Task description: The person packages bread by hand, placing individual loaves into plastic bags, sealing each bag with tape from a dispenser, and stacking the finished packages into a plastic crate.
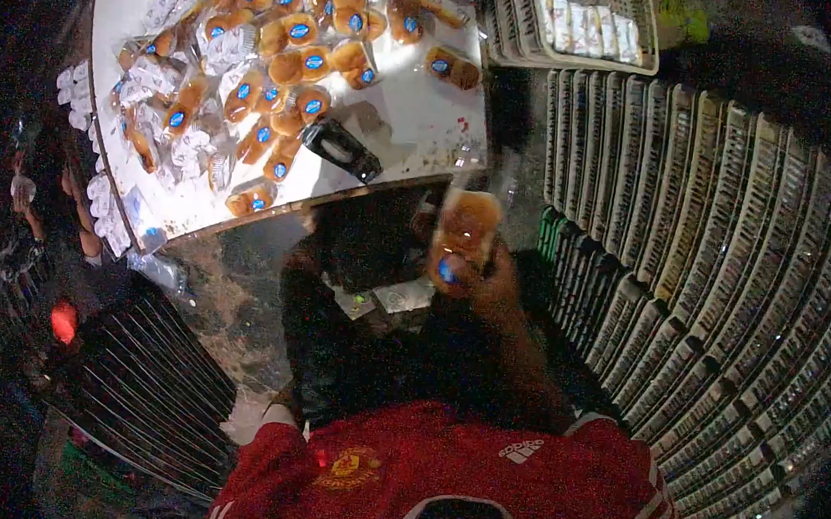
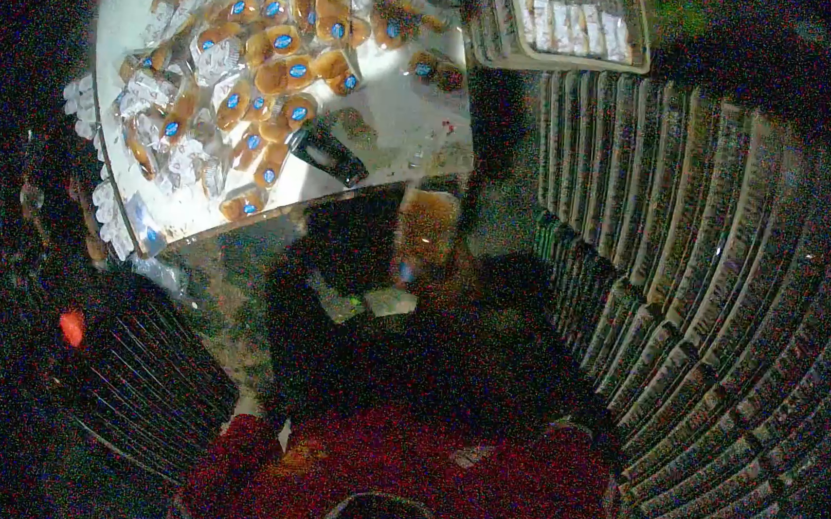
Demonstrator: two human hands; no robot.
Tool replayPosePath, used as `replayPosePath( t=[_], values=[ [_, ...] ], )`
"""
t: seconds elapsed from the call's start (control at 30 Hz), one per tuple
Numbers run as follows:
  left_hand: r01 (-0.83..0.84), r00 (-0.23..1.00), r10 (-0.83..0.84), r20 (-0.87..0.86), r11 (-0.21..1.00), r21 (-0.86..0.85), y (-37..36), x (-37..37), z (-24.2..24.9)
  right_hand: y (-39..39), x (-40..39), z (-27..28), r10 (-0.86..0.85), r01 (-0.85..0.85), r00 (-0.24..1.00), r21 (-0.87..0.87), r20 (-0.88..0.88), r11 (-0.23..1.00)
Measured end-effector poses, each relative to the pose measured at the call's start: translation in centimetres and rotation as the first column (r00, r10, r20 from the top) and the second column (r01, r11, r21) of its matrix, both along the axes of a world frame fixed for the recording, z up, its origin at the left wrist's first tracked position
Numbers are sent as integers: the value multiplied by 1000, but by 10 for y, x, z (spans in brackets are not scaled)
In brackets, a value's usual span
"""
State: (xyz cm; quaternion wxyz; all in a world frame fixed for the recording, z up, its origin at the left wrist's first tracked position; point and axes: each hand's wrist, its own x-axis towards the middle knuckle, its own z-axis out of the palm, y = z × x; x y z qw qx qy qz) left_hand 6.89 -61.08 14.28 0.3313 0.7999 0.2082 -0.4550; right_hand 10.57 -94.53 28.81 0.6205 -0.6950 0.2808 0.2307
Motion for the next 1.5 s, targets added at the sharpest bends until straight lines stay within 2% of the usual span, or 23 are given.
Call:
replayPosePath(
  t=[0.1, 0.2, 0.23, 0.27, 0.33, 0.43, 0.53, 0.6, 0.63, 0.73, 0.77, 0.83, 0.9, 0.97, 1.03, 1.17, 1.27, 1.37, 1.43, 1.5],
  values=[
    [-30, 999, 30, -34, 1000, 0, -12, -16, 12, -54, -1, 10, 192, -214, 976, -311, -101, 926],
    [-58, 996, 57, -71, 998, -8, -14, -30, 4, -40, 23, 37, 104, -100, 995, -219, 5, 971],
    [-73, 994, 72, -79, 997, -15, -15, -36, -1, -26, 30, 47, 30, -66, 990, -270, -137, 961],
    [-92, 991, 90, -102, 996, -19, -14, -47, -4, -25, 26, 43, 105, -149, 983, -326, -149, 934],
    [-140, 982, 136, -132, 990, -18, -15, -60, -18, -26, 25, 22, 276, -325, 945, -415, -175, 850],
    [-217, 961, 211, -177, 976, -12, -25, -86, -40, -3, 49, -1, 414, -424, 905, -152, -94, 893],
    [-279, 932, 274, -236, 960, 13, -42, -116, -67, -12, 62, -46, 563, -582, 813, -267, -152, 768],
    [-314, 913, 310, -264, 949, 29, -55, -129, -91, -16, 79, -76, 637, -615, 770, -294, -28, 731],
    [-328, 901, 326, -285, 944, 40, -61, -139, -101, -22, 86, -94, 667, -626, 745, -311, 34, 715],
    [-378, 867, 382, -320, 923, 75, -83, -160, -140, -42, 115, -153, 656, -666, 743, -245, -130, 705],
    [-389, 857, 393, -333, 918, 83, -90, -167, -152, -39, 130, -160, 697, -706, 703, -254, -140, 661],
    [-408, 842, 418, -342, 907, 104, -104, -178, -180, -36, 141, -192, 625, -610, 781, -235, -17, 756],
    [-429, 820, 441, -363, 895, 119, -122, -190, -206, -47, 166, -216, 792, -743, 611, -342, 7, 576],
    [-447, 804, 463, -373, 885, 134, -134, -201, -231, -60, 178, -246, 732, -722, 664, -125, 152, 681],
    [-461, 793, 478, -376, 876, 141, -140, -208, -253, -44, 187, -261, 679, -692, 718, 57, 150, 719],
    [-476, 778, 510, -367, 860, 186, -146, -224, -287, -50, 199, -298, 707, -764, 615, 42, 350, 644],
    [-462, 797, 515, -315, 856, 231, -118, -223, -312, -58, 188, -325, 607, -665, 713, 65, 352, 744],
    [-446, 825, 515, -232, 846, 294, -78, -212, -330, -92, 181, -352, 598, -635, 716, -20, 359, 772],
    [-437, 844, 507, -173, 839, 324, -60, -204, -338, -68, 172, -332, 562, -600, 773, 52, 295, 798],
    [-437, 859, 498, -120, 835, 334, -57, -198, -343, -72, 167, -323, 410, -431, 891, 78, 194, 899]
  ],
)
